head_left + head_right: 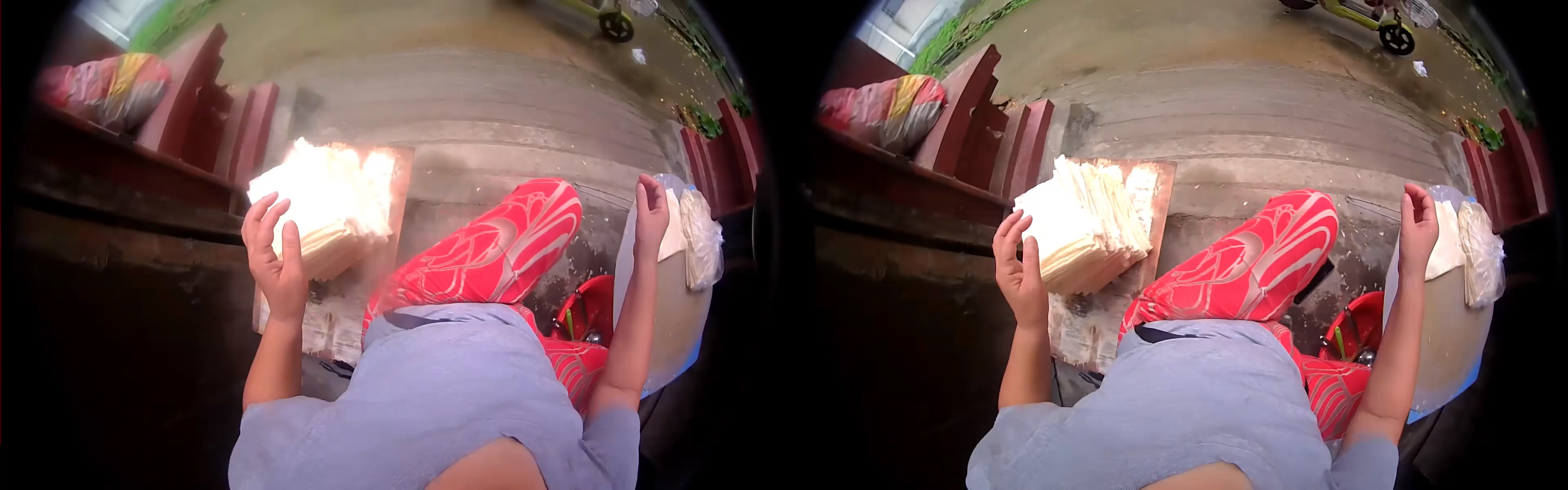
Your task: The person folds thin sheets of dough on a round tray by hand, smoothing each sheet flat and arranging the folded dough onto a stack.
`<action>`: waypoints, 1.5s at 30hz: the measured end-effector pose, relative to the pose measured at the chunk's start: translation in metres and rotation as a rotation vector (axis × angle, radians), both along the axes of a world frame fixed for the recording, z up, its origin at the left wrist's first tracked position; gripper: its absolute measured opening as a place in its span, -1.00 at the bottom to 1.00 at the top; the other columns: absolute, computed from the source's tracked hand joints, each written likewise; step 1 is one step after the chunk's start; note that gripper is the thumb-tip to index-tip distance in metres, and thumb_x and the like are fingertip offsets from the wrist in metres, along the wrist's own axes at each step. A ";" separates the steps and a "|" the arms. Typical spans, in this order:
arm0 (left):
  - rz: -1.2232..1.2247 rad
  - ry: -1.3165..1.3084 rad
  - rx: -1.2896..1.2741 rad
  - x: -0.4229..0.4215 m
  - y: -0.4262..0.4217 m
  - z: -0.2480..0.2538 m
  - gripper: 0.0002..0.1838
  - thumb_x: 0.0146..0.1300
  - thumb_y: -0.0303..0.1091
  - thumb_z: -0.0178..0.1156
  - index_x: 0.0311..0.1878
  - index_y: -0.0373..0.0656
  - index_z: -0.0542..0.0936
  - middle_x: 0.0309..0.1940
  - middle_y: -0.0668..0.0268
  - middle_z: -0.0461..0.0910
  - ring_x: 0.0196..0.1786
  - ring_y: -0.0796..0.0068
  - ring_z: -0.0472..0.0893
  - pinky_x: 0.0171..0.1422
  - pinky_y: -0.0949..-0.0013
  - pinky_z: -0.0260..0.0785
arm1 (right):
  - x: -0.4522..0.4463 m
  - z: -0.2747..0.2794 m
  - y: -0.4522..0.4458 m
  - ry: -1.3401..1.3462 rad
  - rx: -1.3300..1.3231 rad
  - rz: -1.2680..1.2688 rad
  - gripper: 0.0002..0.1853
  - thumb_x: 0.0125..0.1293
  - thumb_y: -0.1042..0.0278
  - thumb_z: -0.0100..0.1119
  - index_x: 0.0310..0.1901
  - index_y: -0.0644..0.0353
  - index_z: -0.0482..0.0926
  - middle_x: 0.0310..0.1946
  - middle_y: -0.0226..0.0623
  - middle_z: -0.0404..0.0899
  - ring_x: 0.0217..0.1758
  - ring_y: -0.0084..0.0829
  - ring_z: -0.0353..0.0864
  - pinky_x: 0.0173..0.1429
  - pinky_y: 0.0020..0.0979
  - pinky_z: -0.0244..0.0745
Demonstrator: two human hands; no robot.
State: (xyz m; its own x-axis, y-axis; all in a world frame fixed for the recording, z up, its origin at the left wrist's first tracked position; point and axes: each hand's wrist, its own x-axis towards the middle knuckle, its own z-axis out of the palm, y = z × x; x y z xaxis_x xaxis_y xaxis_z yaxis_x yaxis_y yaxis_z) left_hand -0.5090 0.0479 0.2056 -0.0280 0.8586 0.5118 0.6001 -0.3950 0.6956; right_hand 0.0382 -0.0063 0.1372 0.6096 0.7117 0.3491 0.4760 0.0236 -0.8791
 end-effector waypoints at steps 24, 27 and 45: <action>0.213 -0.822 -0.479 -0.119 -0.052 -0.086 -0.83 0.18 -0.52 0.13 -0.18 -0.27 0.63 -0.26 0.41 0.49 -0.21 0.66 0.41 -0.06 0.58 0.25 | -0.509 0.020 0.103 -0.753 -0.108 1.346 -0.78 0.08 0.17 0.27 -0.27 0.06 0.60 -0.39 -0.35 0.59 -0.25 -0.32 0.56 -0.10 -0.30 0.42; 0.271 -0.833 -0.541 -0.121 -0.051 -0.088 -0.86 0.19 -0.48 0.14 -0.21 -0.23 0.63 -0.34 0.49 0.53 -0.33 0.74 0.37 -0.19 0.63 0.21 | -0.510 0.027 0.106 -0.391 -0.352 1.335 -0.82 0.14 0.20 0.24 -0.32 0.11 0.63 -0.50 -0.29 0.62 -0.38 -0.27 0.61 -0.21 -0.28 0.47; 0.168 -1.057 -0.676 -0.125 -0.043 -0.079 -0.82 0.21 -0.33 0.24 -0.20 -0.22 0.61 -0.37 0.45 0.55 -0.38 0.75 0.40 -0.26 0.65 0.23 | -0.511 0.022 0.094 -0.639 -0.064 1.286 -0.67 0.08 0.28 0.33 -0.26 0.16 0.35 -0.40 -0.22 0.56 -0.31 -0.13 0.56 -0.20 -0.24 0.40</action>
